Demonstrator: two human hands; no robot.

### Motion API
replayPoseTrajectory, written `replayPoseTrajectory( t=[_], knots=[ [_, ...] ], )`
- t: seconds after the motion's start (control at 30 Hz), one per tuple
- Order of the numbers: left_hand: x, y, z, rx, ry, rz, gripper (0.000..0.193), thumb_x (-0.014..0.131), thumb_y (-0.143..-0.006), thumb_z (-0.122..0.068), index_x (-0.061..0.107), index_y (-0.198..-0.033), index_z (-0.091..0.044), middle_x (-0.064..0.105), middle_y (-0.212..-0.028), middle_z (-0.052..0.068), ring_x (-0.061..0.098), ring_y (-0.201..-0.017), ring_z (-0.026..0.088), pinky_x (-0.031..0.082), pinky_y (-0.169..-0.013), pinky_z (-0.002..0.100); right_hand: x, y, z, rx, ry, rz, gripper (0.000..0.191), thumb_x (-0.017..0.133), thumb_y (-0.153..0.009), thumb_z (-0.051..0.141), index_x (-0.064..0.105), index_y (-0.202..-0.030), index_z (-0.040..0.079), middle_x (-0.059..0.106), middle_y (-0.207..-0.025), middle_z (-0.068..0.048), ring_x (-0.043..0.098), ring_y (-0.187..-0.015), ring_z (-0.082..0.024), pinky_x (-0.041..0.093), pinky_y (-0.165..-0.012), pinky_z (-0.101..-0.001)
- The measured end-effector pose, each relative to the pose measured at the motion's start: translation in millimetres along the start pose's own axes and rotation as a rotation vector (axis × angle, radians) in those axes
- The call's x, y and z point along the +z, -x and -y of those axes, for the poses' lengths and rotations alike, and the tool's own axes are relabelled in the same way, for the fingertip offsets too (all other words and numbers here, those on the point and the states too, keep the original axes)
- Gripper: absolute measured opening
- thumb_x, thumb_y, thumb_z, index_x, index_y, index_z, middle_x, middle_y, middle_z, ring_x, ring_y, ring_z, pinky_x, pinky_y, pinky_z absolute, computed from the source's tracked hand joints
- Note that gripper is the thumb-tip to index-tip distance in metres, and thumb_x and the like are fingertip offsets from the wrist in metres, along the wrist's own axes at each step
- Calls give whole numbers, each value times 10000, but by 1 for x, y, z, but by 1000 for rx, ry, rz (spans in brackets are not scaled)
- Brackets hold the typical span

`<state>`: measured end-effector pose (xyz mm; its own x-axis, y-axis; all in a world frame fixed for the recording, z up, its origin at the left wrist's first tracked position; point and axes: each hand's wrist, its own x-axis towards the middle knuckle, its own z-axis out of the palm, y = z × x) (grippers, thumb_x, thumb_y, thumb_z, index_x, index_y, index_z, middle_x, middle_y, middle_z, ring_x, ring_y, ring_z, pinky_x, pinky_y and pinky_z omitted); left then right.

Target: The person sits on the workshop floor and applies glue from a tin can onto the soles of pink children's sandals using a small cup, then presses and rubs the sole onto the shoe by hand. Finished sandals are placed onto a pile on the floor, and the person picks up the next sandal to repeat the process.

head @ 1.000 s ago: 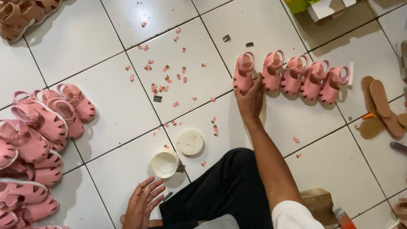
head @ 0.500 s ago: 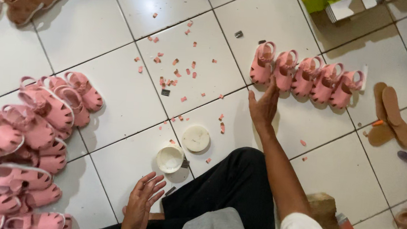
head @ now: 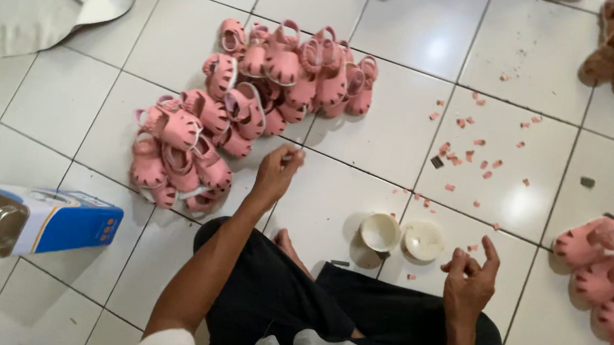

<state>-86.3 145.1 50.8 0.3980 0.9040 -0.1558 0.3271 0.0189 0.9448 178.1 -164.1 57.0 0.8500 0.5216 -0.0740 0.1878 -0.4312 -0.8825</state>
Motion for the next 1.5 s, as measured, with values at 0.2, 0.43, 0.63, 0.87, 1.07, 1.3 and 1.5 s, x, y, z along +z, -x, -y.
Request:
replayPoseTrajectory(
  t=[0.2,0.43,0.63,0.87,1.07,1.3,1.5],
  knots=[
    [-34,-108,-62,436,-764,-202,752,743,-818,-168,408,-1480,-49,263,-1602,268,301,-1458,441,336,-1140,573,34,34,23,-70,115,89,689,711,-934,102,395,-1539,7,707,-870,-121,690,-793,-183,560,-735,-333],
    [-52,-167,-73,370,-1003,-131,851,789,-805,-165,354,-1534,-108,195,-1635,241,259,-1493,450,349,-1161,566,19,47,15,21,170,105,718,711,-907,107,369,-1535,41,734,-851,-112,726,-794,-179,596,-745,-333],
    [-45,-116,-88,613,-796,-200,926,835,-782,-154,330,-1558,-156,160,-1657,216,253,-1513,447,383,-1176,549,20,37,33,2,96,80,712,724,-904,110,390,-1530,51,717,-985,-132,711,-885,-211,601,-804,-353],
    [26,56,-114,636,-336,167,942,860,-795,-138,326,-1569,-196,139,-1695,197,282,-1536,429,443,-1182,510,89,17,113,-13,-538,373,699,633,-976,155,267,-1565,66,526,-1401,-155,626,-1182,-209,596,-908,-361],
    [54,136,-95,452,326,348,744,740,-935,-325,345,-1547,-175,226,-1691,157,341,-1539,345,413,-1196,470,63,41,133,105,-879,388,771,630,-986,171,201,-1620,81,580,-1394,-188,626,-1187,-194,552,-957,-317],
    [91,166,-64,-331,1303,582,522,481,-1079,-521,530,-1411,-121,600,-1284,54,610,-1131,143,569,-950,296,51,84,122,-258,-621,227,829,671,-975,98,195,-1653,59,559,-1441,-136,625,-1175,-184,543,-928,-302],
    [89,181,-89,-370,803,383,479,520,-1061,-509,563,-1412,-187,508,-1192,34,462,-924,81,460,-650,232,13,90,123,-283,-398,145,923,737,-891,21,180,-1625,61,539,-1445,-167,610,-1242,-241,592,-945,-354]
  ],
)
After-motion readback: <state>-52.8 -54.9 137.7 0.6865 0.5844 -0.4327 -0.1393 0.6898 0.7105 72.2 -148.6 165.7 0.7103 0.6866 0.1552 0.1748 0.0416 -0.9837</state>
